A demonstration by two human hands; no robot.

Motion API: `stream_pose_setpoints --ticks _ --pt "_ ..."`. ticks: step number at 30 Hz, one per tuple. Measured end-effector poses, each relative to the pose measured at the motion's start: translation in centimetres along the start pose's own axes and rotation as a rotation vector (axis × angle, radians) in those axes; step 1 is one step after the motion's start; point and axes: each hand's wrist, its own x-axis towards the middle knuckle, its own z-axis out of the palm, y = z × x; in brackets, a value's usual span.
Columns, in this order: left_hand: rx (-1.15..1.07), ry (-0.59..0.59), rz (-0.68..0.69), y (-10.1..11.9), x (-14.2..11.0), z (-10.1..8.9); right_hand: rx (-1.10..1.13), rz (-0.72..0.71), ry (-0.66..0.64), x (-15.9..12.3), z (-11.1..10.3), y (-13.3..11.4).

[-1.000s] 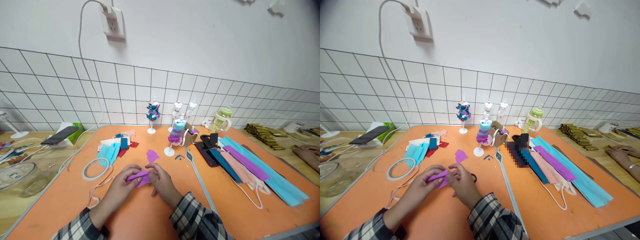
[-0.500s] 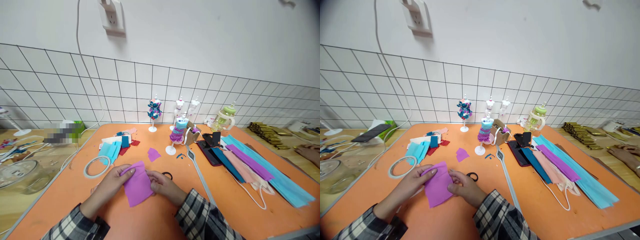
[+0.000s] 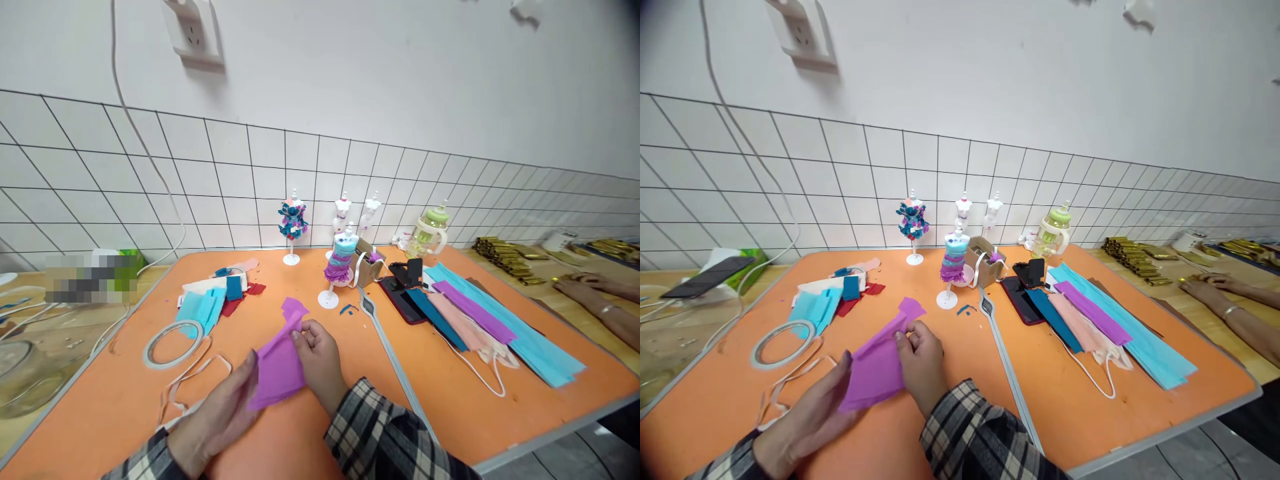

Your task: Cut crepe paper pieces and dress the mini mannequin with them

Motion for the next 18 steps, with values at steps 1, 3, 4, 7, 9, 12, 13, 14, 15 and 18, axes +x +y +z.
stream_pose_setpoints --ticks 1,3,4,7,9,12,13,14,15,18 --pt "-0.005 -0.023 -0.003 0.1 0.0 0.2 -0.019 -0.001 0.008 0.1 -0.2 0.1" --pt "0.02 -0.036 -0.006 0.1 -0.1 0.7 -0.056 0.004 0.023 0.3 -0.5 0.3" --pt "0.064 -0.01 -0.012 0.0 -0.1 1.0 -0.083 0.009 0.026 0.3 -0.5 0.3" --pt "0.224 0.166 0.002 -0.9 0.1 1.5 -0.18 0.016 0.01 0.2 -0.2 0.5" --pt "0.232 0.264 0.025 -1.3 0.3 1.5 -0.248 -0.013 -0.022 0.3 -0.5 0.4" --pt "0.056 0.381 0.046 -0.5 0.4 0.9 -0.353 -0.117 -0.038 1.8 -3.7 0.3" --pt "-0.017 0.426 0.067 0.1 0.4 0.6 -0.396 -0.156 -0.011 2.7 -5.5 0.4" --pt "-0.076 0.473 0.112 0.8 0.3 0.3 -0.446 -0.186 0.025 3.6 -7.6 0.6" --pt "-0.117 0.517 0.175 1.6 0.2 0.0 -0.499 -0.207 0.042 4.6 -9.7 1.0" --pt "-0.146 0.56 0.314 3.1 0.0 -0.3 -0.645 -0.226 -0.006 7.3 -14.7 2.6"
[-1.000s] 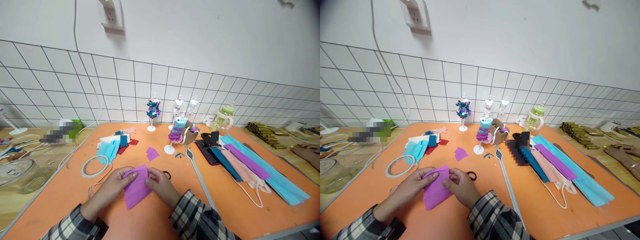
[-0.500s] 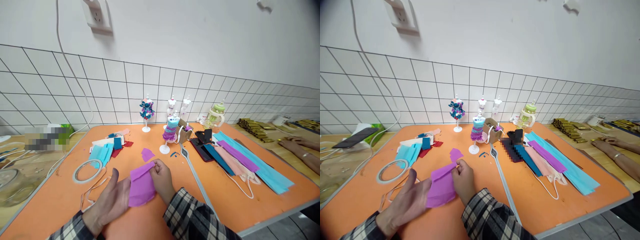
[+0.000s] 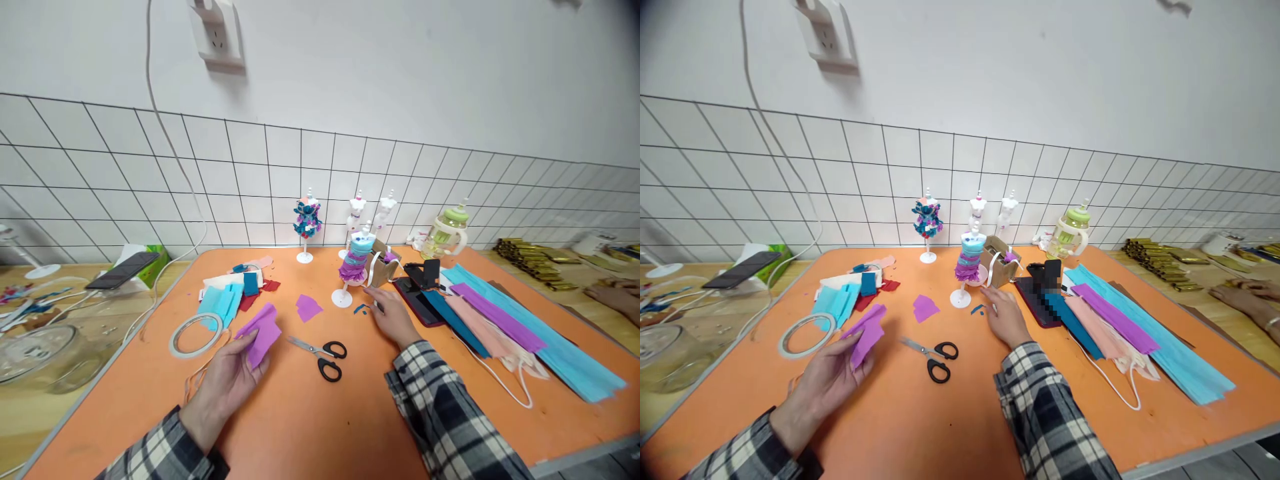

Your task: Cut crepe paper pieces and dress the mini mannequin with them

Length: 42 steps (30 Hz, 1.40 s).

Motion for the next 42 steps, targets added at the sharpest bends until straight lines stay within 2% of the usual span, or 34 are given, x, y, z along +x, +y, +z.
stream_pose_setpoints --ticks 3,9,12,16,21,24,27,30,33,36,39,42 --pt "0.028 -0.019 -0.002 0.3 -0.4 0.4 -0.101 -0.04 -0.11 0.9 0.0 2.4" --pt "0.102 -0.01 -0.017 0.1 -1.2 0.8 -0.272 -0.026 -0.138 1.2 2.0 2.4" --pt "0.127 0.017 0.043 0.1 -1.1 0.6 -0.298 -0.003 -0.086 0.8 1.7 2.5" --pt "0.151 0.041 0.071 -0.1 -1.2 0.6 -0.287 0.067 0.068 0.2 0.9 2.8" --pt "0.175 0.009 0.064 -0.2 -1.6 0.7 -0.264 0.088 0.152 -0.2 0.7 2.1" --pt "0.171 -0.057 0.018 -0.2 -1.7 0.6 -0.268 0.097 0.183 0.1 0.2 1.2" --pt "0.173 -0.134 -0.026 -0.3 -1.8 0.6 -0.305 0.14 0.266 1.9 -1.3 0.3" --pt "0.18 -0.147 -0.036 -0.5 -1.8 0.5 -0.375 0.19 0.369 5.5 -3.3 -0.1" --pt "0.135 -0.175 -0.054 -0.7 -1.8 0.4 -0.424 0.195 0.386 9.2 -5.1 -0.2" --pt "0.04 -0.229 -0.081 -0.9 -1.9 0.3 -0.429 0.13 0.382 10.8 -5.9 -0.1" --pt "0.019 -0.223 -0.079 -0.9 -1.9 0.3 -0.415 0.076 0.453 8.7 -4.9 -0.3" --pt "0.021 -0.168 -0.05 -0.8 -1.8 0.4 -0.391 0.026 0.461 3.8 -1.8 -1.4"
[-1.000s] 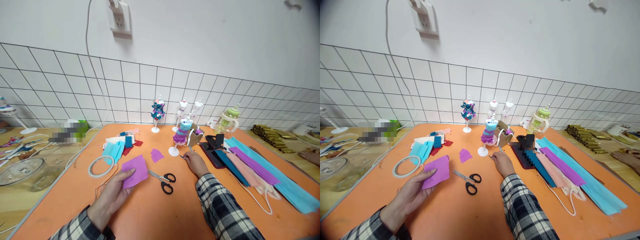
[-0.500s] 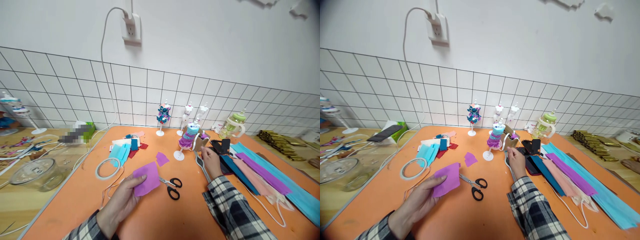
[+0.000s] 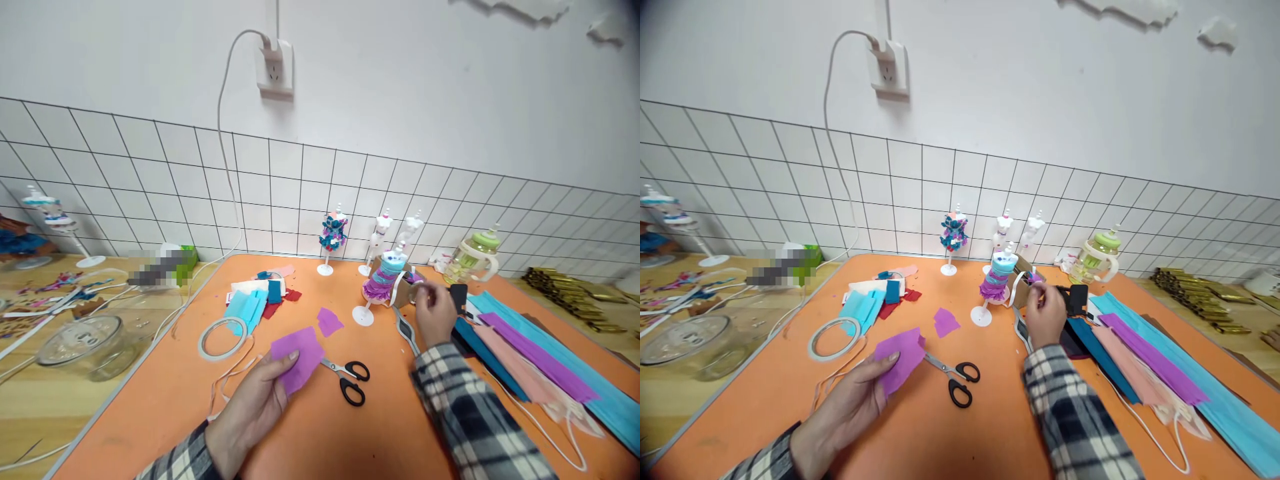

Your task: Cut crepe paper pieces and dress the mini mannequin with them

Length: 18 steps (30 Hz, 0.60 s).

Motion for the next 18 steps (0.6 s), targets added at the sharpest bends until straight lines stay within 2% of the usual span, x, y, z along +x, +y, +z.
stream_pose_setpoints --ticks 3,5,6,8,10,13,16,18 --pt "-0.016 0.085 0.067 0.4 0.1 0.1 0.088 -0.215 -0.23 -6.1 0.5 -3.3" --pt "-0.002 0.126 0.119 0.7 0.2 0.1 0.133 -0.362 -0.405 -8.7 0.6 -5.9" --pt "0.01 0.133 0.145 0.9 0.3 0.1 0.143 -0.423 -0.497 -9.5 0.5 -7.1" --pt "0.037 0.117 0.197 1.1 0.4 0.0 0.068 -0.495 -0.762 -10.1 0.0 -8.8" --pt "0.047 0.089 0.225 1.3 0.4 -0.2 -0.047 -0.496 -0.898 -10.2 -0.8 -9.6" --pt "-0.015 0.058 0.152 1.5 0.4 -0.4 -0.148 -0.5 -0.97 -10.2 -1.8 -9.7" --pt "-0.124 0.002 0.037 1.5 0.4 -0.5 -0.245 -0.475 -0.986 -10.6 -2.4 -10.1" --pt "-0.162 -0.045 0.026 1.6 0.4 -0.5 -0.311 -0.441 -0.978 -10.9 -2.5 -10.7"
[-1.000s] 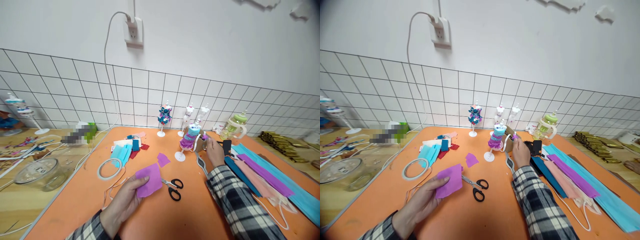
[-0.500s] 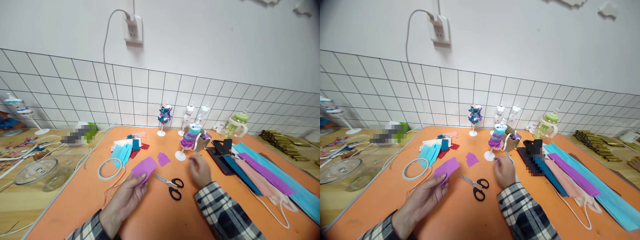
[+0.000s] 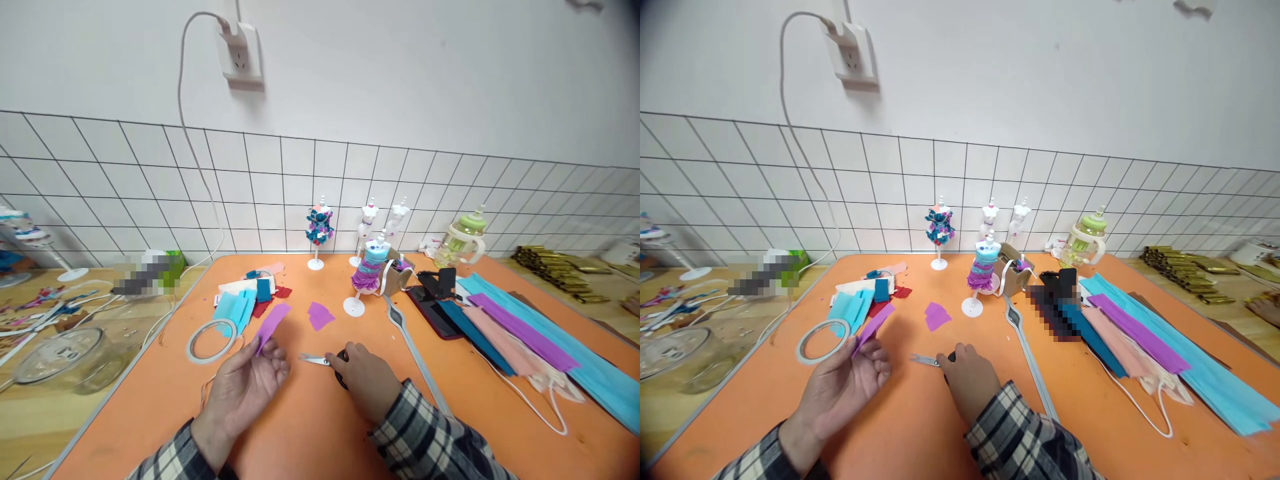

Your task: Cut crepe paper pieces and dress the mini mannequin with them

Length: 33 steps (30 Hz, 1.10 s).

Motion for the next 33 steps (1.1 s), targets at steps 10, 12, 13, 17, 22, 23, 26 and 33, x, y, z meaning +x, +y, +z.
stream_pose_setpoints --ticks 10,12,13,17,22,23,26,33 --pt "0.394 0.03 0.163 0.3 0.1 -0.3 0.314 0.037 0.11 0.3 0.0 0.9" --pt "0.454 -0.003 0.215 -0.1 -0.1 -0.3 0.743 0.008 0.105 0.7 0.4 1.6" --pt "0.478 -0.012 0.225 -0.2 -0.1 -0.3 0.983 -0.014 0.049 0.8 0.5 1.8" --pt "0.536 0.019 0.235 -0.1 0.0 -0.4 1.515 -0.101 -0.253 0.9 1.0 1.7" --pt "0.65 0.118 0.283 0.0 0.6 -1.0 1.627 -0.069 -0.16 0.9 1.4 0.1" --pt "0.672 0.111 0.266 -0.2 0.6 -1.1 1.662 -0.041 -0.09 1.0 1.4 0.0" --pt "0.781 0.054 0.203 -1.3 0.3 -1.2 1.757 0.026 0.037 1.5 1.5 0.1" --pt "1.329 -0.27 0.02 -3.3 -0.9 -0.9 1.821 -0.044 0.12 2.0 1.3 0.8"
